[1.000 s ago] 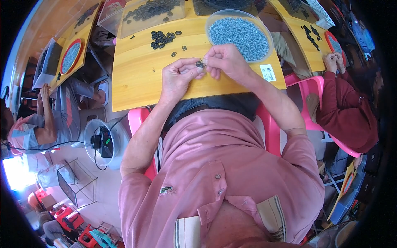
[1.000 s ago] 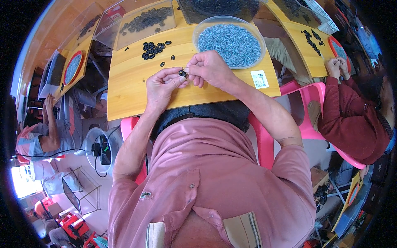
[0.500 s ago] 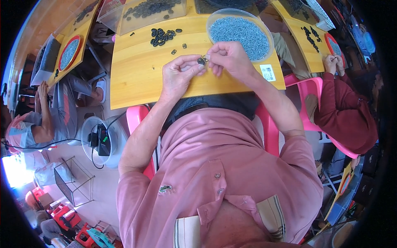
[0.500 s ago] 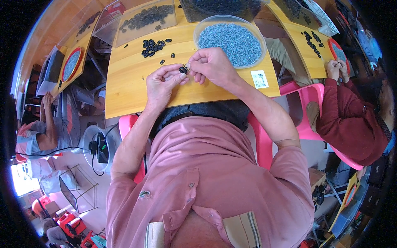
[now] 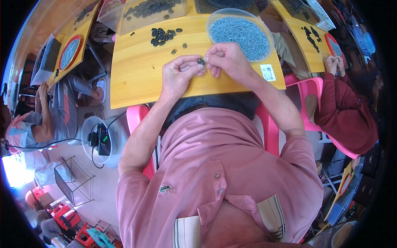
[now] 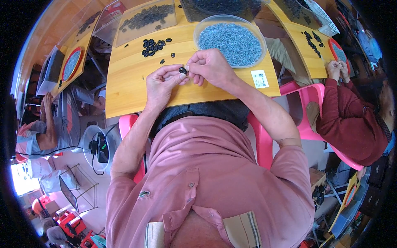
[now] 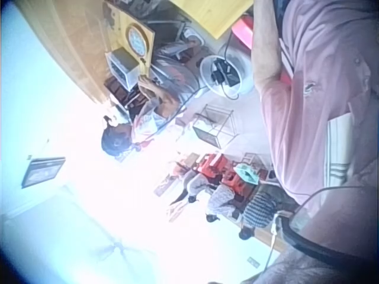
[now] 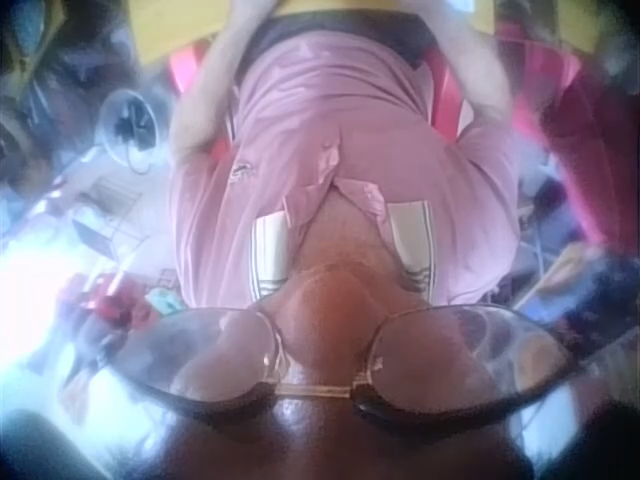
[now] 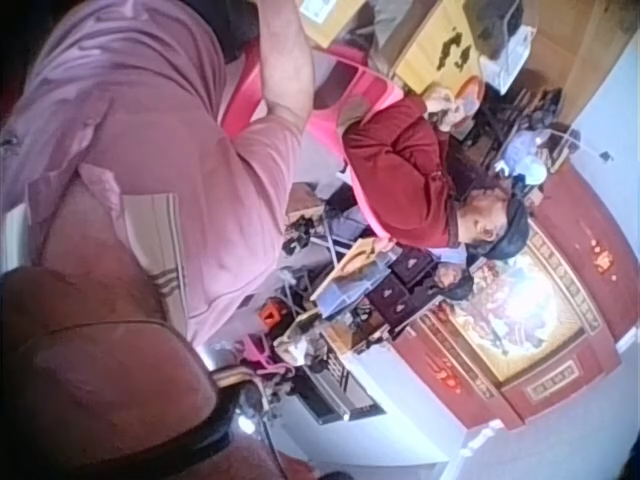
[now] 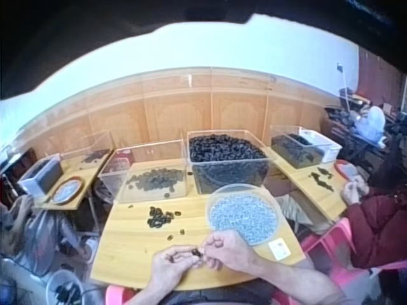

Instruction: The person assembles small components by picking pins from a tray and inserting them into plastic pieces by hand.

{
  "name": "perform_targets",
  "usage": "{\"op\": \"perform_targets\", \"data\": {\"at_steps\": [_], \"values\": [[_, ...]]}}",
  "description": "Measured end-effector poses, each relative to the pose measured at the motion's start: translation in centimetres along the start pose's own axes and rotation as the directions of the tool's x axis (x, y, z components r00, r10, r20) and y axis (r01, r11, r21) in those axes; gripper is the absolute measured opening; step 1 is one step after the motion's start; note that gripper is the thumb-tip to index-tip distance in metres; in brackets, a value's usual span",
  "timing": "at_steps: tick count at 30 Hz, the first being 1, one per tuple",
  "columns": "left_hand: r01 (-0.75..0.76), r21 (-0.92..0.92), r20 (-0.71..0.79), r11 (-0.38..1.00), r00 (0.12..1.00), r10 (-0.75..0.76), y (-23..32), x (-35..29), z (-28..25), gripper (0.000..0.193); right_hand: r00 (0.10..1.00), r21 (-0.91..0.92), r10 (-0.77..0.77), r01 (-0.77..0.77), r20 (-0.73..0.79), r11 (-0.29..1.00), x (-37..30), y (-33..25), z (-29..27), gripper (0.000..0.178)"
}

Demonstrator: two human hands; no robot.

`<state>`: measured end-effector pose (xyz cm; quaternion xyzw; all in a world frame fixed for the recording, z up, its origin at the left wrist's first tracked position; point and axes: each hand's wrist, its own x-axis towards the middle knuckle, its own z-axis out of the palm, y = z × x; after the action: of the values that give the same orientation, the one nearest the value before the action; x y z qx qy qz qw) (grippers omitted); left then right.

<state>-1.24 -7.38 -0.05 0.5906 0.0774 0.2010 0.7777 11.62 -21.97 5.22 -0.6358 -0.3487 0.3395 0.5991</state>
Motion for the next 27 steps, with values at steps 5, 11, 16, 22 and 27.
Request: {"op": "perform_targets", "data": {"at_steps": [5,11,16,22,27], "values": [[-0.003,0.000,0.007,1.000,1.000,0.003,0.2,-0.1,0.0,0.022,0.999,0.008,0.019,-0.020,0.036,1.000,0.1,0.2,-0.2,0.016],[0.000,0.017,-0.010,1.000,1.000,0.001,0.2,-0.1,0.1,0.023,0.999,0.030,0.016,-0.017,0.033,0.999,0.2,0.2,0.0,0.016],[-0.023,0.015,-0.018,1.000,1.000,0.023,0.1,0.1,0.3,0.023,1.000,-0.007,-0.006,0.006,0.012,1.000,-0.1,-0.4,-0.1,0.018],[-0.050,-0.039,-0.030,0.998,0.998,0.049,-0.2,0.3,0.0,0.028,0.999,-0.030,-0.026,0.025,-0.025,0.999,-0.2,-0.7,-0.5,0.019],[-0.007,-0.090,-0.039,0.996,0.999,0.003,0.2,0.4,-0.1,0.029,0.998,0.070,-0.051,0.053,-0.021,0.996,-0.3,-1.1,-0.4,0.018]]}}
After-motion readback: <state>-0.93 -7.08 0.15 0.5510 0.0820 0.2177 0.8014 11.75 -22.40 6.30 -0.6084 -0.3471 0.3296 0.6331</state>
